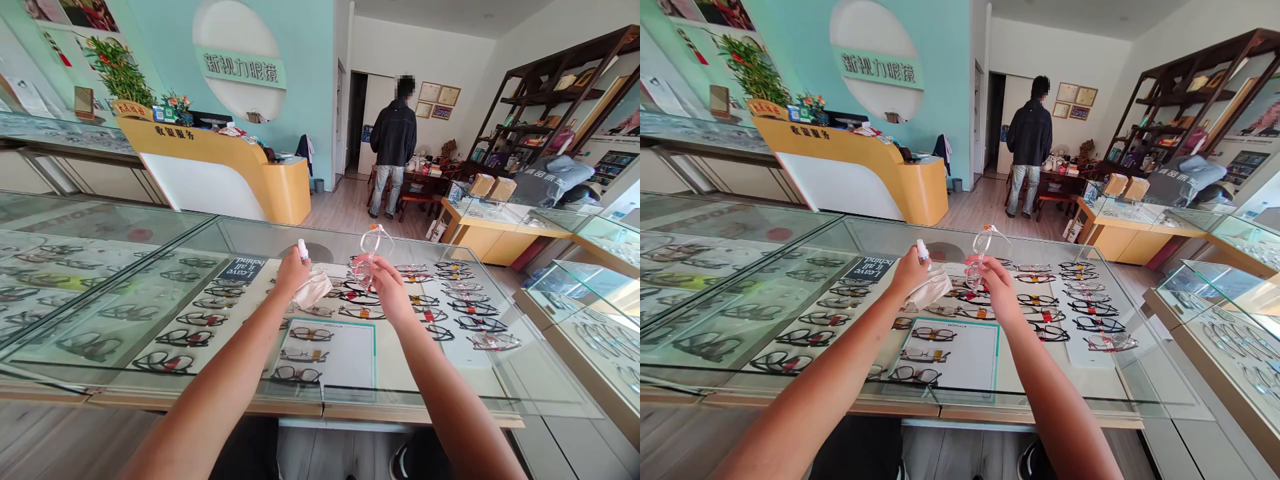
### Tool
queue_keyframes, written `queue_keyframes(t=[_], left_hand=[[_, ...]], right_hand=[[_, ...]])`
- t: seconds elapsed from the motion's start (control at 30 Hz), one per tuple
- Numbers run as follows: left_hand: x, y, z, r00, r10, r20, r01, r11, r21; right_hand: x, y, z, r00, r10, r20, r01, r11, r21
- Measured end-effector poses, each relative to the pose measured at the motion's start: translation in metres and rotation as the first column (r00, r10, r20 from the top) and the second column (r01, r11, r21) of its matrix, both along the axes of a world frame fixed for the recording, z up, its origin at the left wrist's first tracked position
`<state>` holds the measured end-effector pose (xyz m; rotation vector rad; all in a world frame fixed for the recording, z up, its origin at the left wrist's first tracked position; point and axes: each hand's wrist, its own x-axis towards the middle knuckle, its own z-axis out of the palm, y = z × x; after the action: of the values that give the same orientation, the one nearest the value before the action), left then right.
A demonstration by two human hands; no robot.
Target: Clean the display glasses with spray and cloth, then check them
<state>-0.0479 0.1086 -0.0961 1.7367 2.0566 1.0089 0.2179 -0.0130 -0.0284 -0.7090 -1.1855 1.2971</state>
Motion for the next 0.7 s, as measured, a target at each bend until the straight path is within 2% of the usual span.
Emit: queue_keyframes(t=[0.13,0.2,0.27,0.3,0.33,0.4,0.47,0.6,0.7], left_hand=[[0.004,-0.007,0.009,0.999,0.029,0.014,-0.03,0.998,0.048],[0.009,-0.015,0.019,0.997,0.071,0.016,-0.073,0.985,0.157],[0.017,-0.025,0.03,0.994,0.113,0.004,-0.108,0.933,0.344],[0.021,-0.03,0.035,0.994,0.106,-0.018,-0.09,0.914,0.396],[0.025,-0.034,0.038,0.997,0.054,-0.061,-0.028,0.929,0.369],[0.032,-0.038,0.039,0.983,-0.101,-0.153,0.13,0.973,0.19],[0.036,-0.038,0.032,0.96,-0.202,-0.196,0.213,0.976,0.037],[0.036,-0.031,0.012,0.934,-0.245,-0.26,0.241,0.969,-0.045],[0.033,-0.027,0.005,0.919,-0.252,-0.303,0.243,0.968,-0.069]], right_hand=[[0.0,-0.001,0.002,1.0,-0.012,0.004,0.012,1.0,-0.007],[-0.001,-0.002,0.004,1.0,-0.028,0.011,0.028,1.0,-0.013],[-0.001,-0.003,0.005,0.999,-0.031,0.009,0.031,0.999,-0.016],[-0.001,-0.003,0.005,1.0,-0.025,0.007,0.025,1.0,-0.013],[-0.001,-0.003,0.005,1.0,-0.018,0.006,0.018,1.0,-0.008],[-0.001,-0.003,0.005,1.0,-0.008,0.006,0.008,1.0,0.0],[-0.002,-0.003,0.004,1.0,-0.006,0.009,0.006,1.0,0.004],[-0.003,-0.003,0.004,1.0,-0.004,0.008,0.004,1.0,0.004],[-0.003,-0.003,0.004,1.0,-0.015,0.019,0.015,1.0,-0.006]])
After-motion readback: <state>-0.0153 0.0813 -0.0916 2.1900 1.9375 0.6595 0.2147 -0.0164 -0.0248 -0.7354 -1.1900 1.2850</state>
